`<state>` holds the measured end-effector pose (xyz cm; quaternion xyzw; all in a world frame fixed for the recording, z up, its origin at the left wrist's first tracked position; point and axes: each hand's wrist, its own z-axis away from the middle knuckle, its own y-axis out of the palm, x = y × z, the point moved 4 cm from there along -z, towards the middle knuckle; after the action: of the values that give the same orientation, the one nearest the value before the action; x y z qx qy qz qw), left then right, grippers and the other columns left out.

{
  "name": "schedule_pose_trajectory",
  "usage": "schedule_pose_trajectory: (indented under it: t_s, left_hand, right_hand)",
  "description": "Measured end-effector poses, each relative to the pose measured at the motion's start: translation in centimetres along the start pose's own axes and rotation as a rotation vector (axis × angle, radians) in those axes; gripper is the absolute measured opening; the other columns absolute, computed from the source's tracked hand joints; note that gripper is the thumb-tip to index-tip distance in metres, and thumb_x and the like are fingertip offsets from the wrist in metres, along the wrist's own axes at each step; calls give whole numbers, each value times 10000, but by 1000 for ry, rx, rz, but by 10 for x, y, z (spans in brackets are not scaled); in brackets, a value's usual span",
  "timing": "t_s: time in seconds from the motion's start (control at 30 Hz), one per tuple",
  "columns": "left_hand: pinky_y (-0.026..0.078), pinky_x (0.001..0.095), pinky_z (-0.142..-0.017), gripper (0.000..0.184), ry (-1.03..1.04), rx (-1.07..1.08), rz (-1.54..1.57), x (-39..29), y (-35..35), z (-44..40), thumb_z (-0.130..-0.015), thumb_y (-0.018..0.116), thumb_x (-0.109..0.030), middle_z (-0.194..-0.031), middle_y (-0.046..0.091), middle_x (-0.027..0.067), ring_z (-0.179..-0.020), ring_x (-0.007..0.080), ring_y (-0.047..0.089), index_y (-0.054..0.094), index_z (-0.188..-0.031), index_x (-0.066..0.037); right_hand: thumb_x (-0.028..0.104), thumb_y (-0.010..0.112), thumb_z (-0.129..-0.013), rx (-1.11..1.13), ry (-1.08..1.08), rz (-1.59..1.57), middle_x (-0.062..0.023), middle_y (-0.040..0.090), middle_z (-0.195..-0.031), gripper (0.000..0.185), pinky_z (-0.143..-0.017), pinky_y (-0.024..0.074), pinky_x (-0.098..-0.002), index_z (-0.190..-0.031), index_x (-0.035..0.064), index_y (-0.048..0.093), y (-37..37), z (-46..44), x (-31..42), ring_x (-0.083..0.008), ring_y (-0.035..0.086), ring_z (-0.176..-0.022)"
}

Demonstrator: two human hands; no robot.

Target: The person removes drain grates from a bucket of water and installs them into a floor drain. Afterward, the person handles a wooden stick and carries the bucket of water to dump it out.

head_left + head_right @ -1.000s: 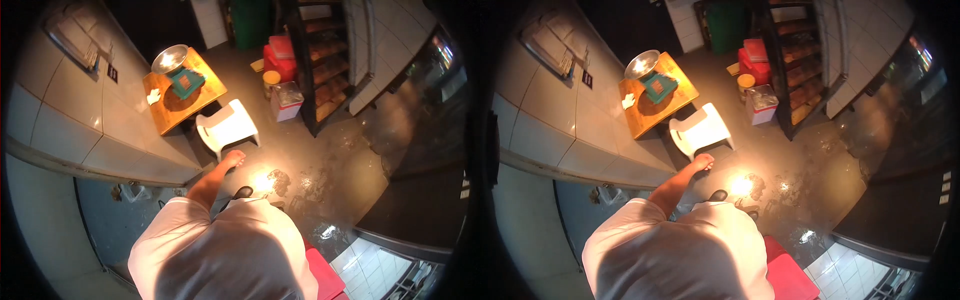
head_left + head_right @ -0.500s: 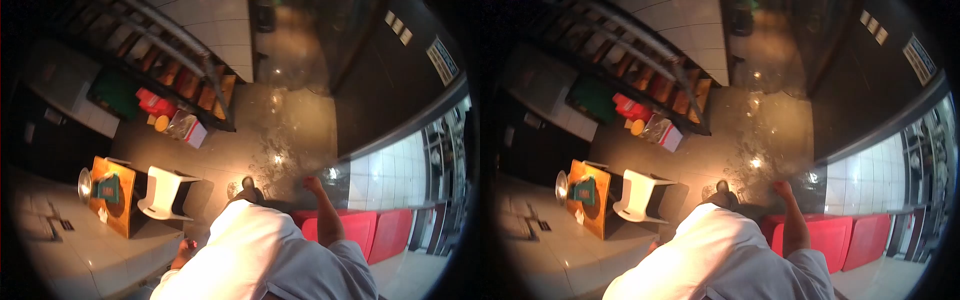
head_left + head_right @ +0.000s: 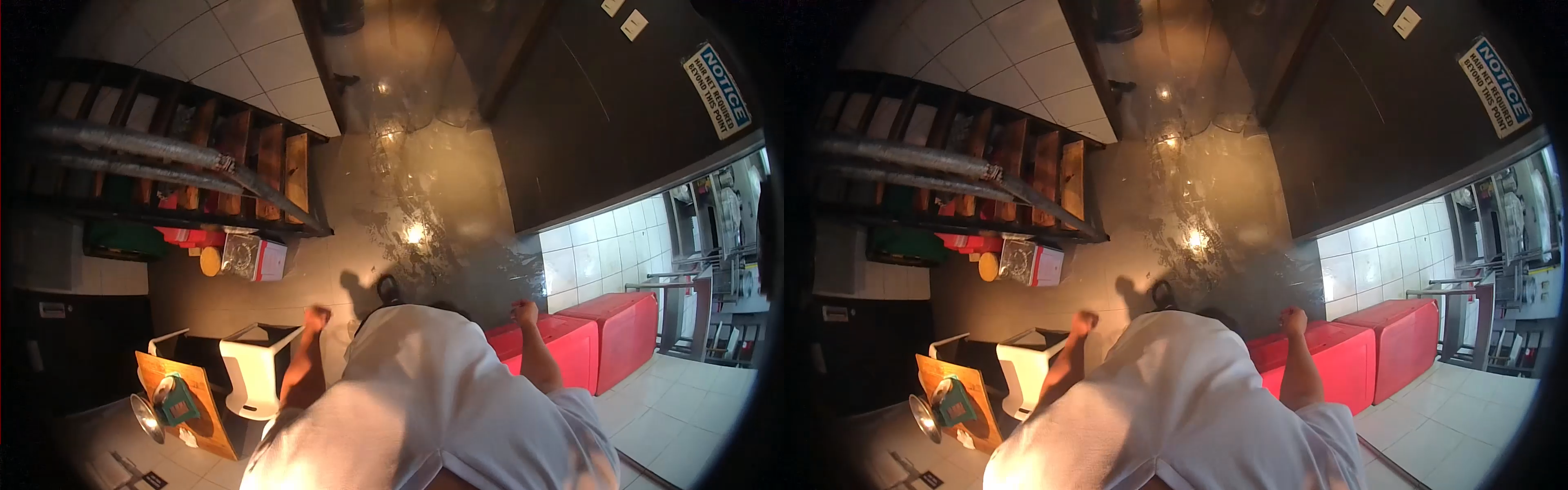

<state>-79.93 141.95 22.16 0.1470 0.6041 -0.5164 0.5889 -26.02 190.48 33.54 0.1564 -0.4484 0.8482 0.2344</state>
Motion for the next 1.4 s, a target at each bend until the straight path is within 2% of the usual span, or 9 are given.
schedule_pose_trajectory:
  t_s: [0.07,0.17,0.23,0.37,0.53,0.8,0.87,1.07,1.4]
  left_hand:
    - [499,401,-591,281,-82,93,-457,-41,2,-105,-787,572,-338,-740,685,125,-644,268,645,687,-654,-119]
    - [520,315,-592,74,-312,-88,-26,-148,9,-225,-806,672,-139,-719,694,48,-646,155,647,690,-782,-71]
    - [503,263,-559,115,-410,-1,364,-196,21,-299,-887,622,-156,-708,677,39,-639,100,627,673,-905,-55]
    - [503,248,-538,156,-318,44,423,-279,35,-393,-916,614,-164,-763,672,63,-618,110,624,640,-953,-15]
    - [511,245,-567,161,-283,-21,396,-320,19,-469,-923,593,-171,-799,674,47,-653,108,634,649,-965,-26]
    - [530,253,-641,186,-225,-290,508,-399,-39,-553,-923,580,-165,-923,675,54,-744,123,654,649,-1029,-29]
    - [527,256,-665,240,-223,-306,483,-414,-52,-581,-930,591,-196,-975,676,65,-777,133,655,637,-1096,-29]
    - [505,279,-766,294,-80,-332,551,-471,-100,-721,-932,609,-219,-1041,667,59,-891,147,644,617,-1161,-35]
    - [467,283,-851,550,364,-191,488,-683,-185,-991,-944,584,-155,-1169,588,55,-1024,128,570,371,-1446,-86]
  right_hand:
    - [45,640,-767,-112,-17,3,-91,656,-608,76,-478,503,-306,-816,31,698,-7,-9,-1,-174,653,-544]
    - [34,631,-769,-216,-250,280,-96,655,-611,68,-478,490,-303,-759,20,697,-1,-25,-7,-168,643,-536]
    - [144,640,-781,-189,-148,125,-118,674,-646,153,-541,532,-347,-731,10,695,-4,-17,11,-200,654,-541]
    - [13,617,-770,-231,231,-446,-96,631,-612,60,-408,483,-333,-745,-19,660,8,-72,-4,-192,595,-469]
    - [21,594,-804,-193,141,-757,-80,605,-587,52,-392,438,-304,-790,-15,628,-16,-199,104,-161,559,-445]
    - [40,652,-812,23,-840,-499,-25,664,-770,194,-540,459,-238,-1001,41,695,-74,-408,524,-81,557,-609]
    - [63,700,-783,155,-760,-465,-49,709,-885,249,-688,501,-240,-1031,37,706,-88,-380,656,-101,620,-730]
    - [98,637,-902,529,-917,-638,-59,707,-1017,224,-754,530,-264,-1114,42,682,-57,-340,925,-135,663,-918]
    - [231,523,-992,741,-1224,-463,-117,563,-1330,455,-940,472,-323,-1387,17,453,-73,-352,1172,-191,542,-1206]
